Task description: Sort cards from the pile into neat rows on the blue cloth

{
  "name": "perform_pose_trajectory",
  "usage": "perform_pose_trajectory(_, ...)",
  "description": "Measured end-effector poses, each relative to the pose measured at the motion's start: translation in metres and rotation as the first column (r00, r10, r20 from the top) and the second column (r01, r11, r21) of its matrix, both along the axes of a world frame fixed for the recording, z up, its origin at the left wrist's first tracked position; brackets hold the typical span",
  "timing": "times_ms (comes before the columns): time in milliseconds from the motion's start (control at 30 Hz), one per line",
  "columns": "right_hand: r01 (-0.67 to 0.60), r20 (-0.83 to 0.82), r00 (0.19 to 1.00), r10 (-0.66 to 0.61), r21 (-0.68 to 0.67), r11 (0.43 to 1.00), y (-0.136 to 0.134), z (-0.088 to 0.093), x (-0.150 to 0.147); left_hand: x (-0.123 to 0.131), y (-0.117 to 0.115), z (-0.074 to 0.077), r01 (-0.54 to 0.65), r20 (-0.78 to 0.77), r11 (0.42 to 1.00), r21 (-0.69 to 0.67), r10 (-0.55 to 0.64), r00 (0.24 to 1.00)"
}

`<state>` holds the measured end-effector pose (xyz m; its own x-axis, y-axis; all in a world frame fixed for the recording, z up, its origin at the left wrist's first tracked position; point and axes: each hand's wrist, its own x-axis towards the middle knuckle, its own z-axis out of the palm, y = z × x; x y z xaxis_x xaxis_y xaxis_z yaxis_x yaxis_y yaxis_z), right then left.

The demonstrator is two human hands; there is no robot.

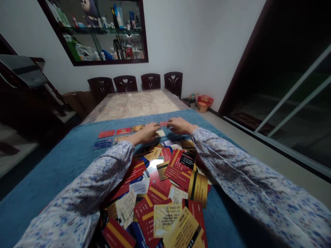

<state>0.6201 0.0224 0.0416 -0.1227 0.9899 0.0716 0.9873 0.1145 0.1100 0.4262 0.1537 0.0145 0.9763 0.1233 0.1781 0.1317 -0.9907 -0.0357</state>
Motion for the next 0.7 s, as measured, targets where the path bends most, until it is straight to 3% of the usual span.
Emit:
perform_pose_trajectory(467, 0.038, -0.044, 0.998, -0.036, 0.051, 0.998, -0.077, -0.018, 0.040, 0.043, -0.072, -0.003, 0.143, -0.090, 0.990, -0.005, -0.143, 0.986)
perform_pose_trajectory(700, 0.022, -0.179, 0.984, -0.003, 0.109, 0.994, -0.106, -0.035, 0.054, 0.057, -0.102, 0.001, 0.168, -0.146, 0.983, -0.068, -0.176, 0.974)
